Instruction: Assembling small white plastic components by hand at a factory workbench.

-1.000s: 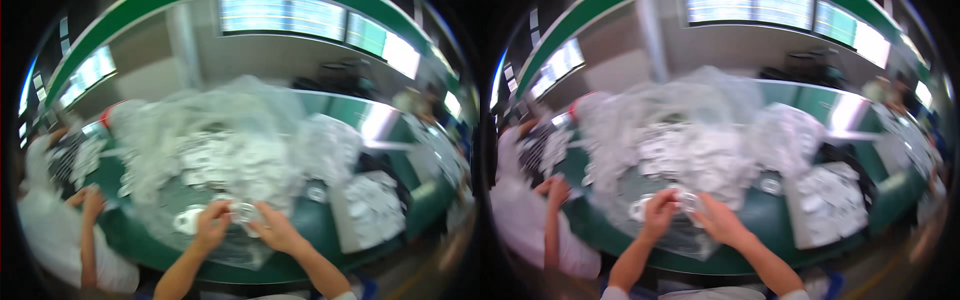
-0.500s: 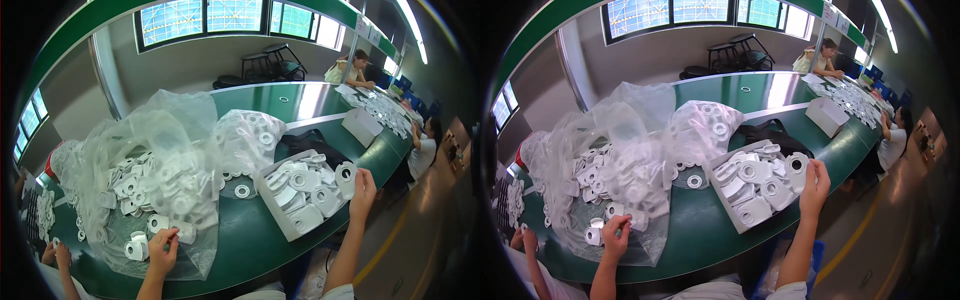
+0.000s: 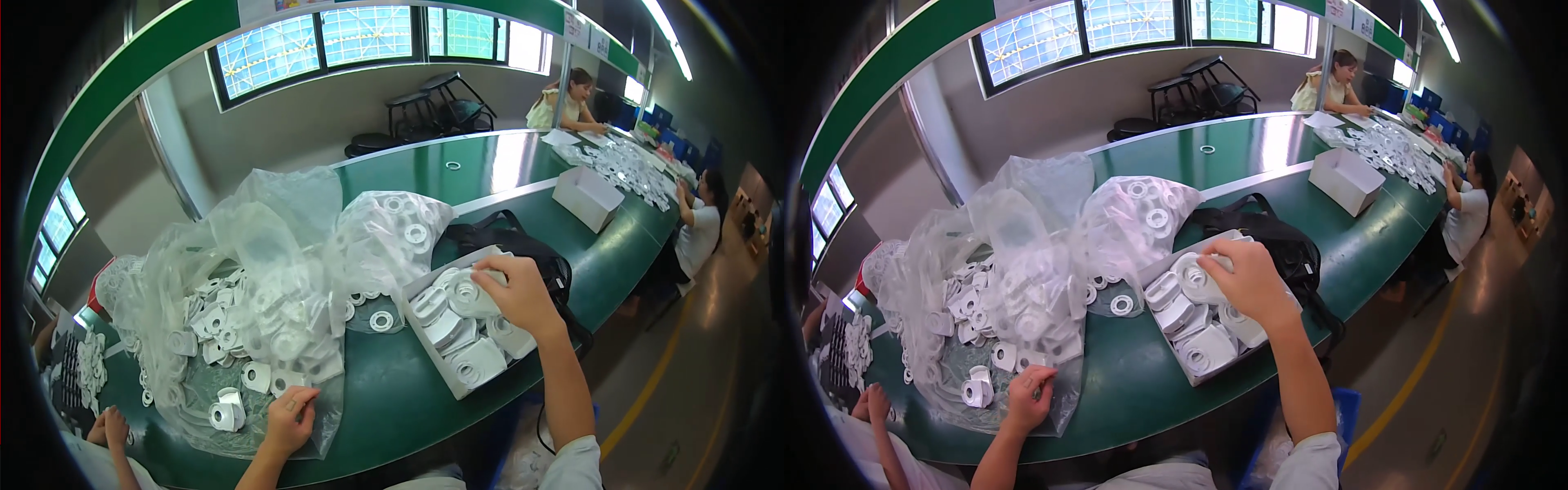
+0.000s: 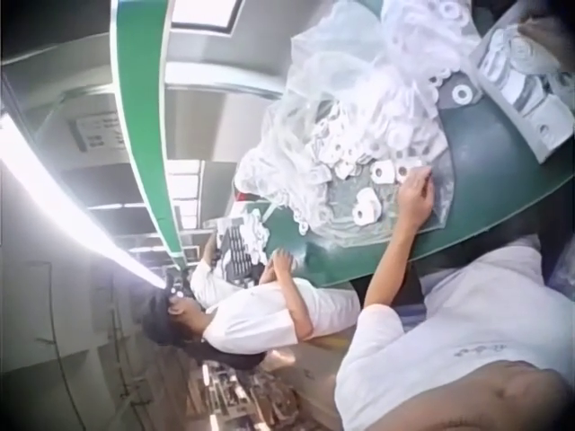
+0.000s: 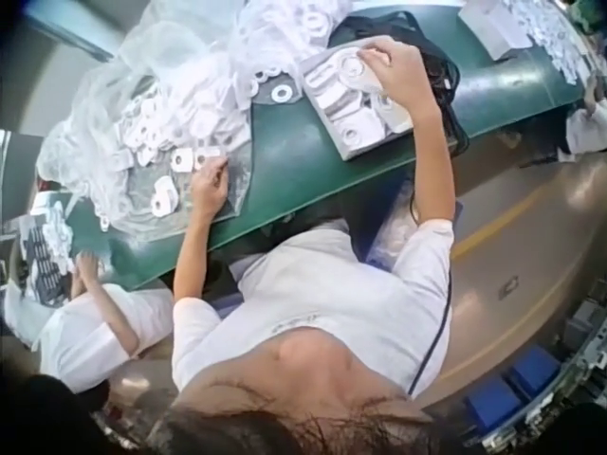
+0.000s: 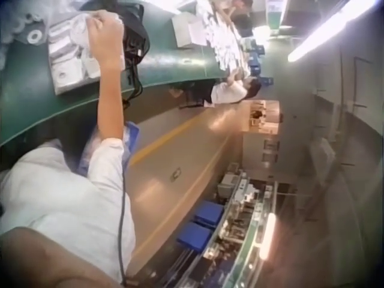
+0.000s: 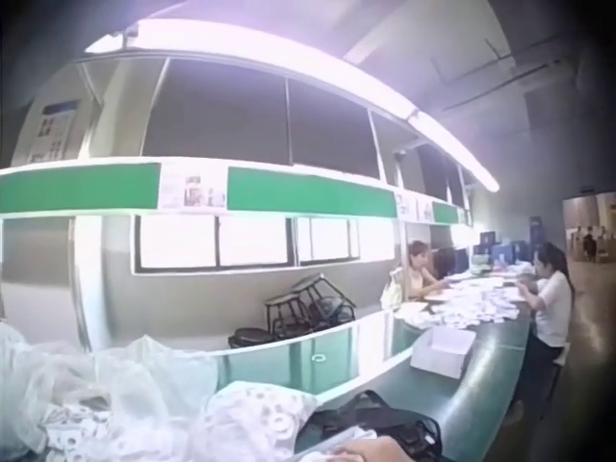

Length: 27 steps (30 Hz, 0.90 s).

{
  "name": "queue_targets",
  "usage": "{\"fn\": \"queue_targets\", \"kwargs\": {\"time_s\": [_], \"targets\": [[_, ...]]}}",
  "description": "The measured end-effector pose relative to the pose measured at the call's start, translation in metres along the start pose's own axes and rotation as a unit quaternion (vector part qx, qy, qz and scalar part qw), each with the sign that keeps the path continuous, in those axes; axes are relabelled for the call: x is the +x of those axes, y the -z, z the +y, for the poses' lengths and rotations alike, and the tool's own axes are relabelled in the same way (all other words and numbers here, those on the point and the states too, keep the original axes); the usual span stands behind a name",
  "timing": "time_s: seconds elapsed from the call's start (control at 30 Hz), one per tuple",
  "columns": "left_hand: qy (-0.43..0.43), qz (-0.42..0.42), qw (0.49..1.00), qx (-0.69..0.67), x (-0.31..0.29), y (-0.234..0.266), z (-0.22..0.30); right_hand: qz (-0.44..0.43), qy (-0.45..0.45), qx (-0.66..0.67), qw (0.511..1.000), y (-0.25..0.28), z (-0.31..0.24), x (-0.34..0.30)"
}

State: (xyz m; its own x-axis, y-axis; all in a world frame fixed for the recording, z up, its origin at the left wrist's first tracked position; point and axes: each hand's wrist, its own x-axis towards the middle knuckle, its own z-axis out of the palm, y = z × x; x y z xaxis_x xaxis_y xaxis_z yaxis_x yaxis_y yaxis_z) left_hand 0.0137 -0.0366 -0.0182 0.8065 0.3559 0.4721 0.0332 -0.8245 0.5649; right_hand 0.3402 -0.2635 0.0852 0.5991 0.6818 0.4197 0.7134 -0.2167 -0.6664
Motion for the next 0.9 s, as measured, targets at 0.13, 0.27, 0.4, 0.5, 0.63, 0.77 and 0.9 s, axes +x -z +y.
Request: {"fn": "queue_targets", "kwargs": {"time_s": [0.13,0.27,0.4,0.5,0.63,0.77,0.9], "targets": [[-0.019,0.005,1.000,0.011,-0.003,-0.007,-0.002,0.084,0.140,-0.082,0.983,-0.012,-0.005,0.029],[-0.039,0.010,0.999,0.021,-0.008,-0.006,-0.006,-0.067,0.226,-0.130,0.963,-0.041,0.000,0.038],[-0.035,0.003,0.999,0.015,-0.006,-0.007,-0.002,-0.165,0.154,-0.229,0.947,-0.050,0.002,0.035],[-0.023,0.006,1.000,0.013,-0.013,-0.001,-0.008,-0.141,0.142,-0.022,0.980,-0.052,-0.008,0.037],[-0.052,0.073,0.994,0.057,-0.009,0.008,-0.016,0.062,0.179,0.020,0.982,-0.031,-0.072,0.007],[0.112,0.115,0.985,0.065,0.001,0.028,-0.035,0.040,0.172,0.093,0.980,-0.056,-0.118,-0.032],[0.102,0.123,0.979,0.130,-0.005,0.044,-0.056,-0.073,0.032,0.085,0.993,-0.131,-0.101,-0.029]]}}
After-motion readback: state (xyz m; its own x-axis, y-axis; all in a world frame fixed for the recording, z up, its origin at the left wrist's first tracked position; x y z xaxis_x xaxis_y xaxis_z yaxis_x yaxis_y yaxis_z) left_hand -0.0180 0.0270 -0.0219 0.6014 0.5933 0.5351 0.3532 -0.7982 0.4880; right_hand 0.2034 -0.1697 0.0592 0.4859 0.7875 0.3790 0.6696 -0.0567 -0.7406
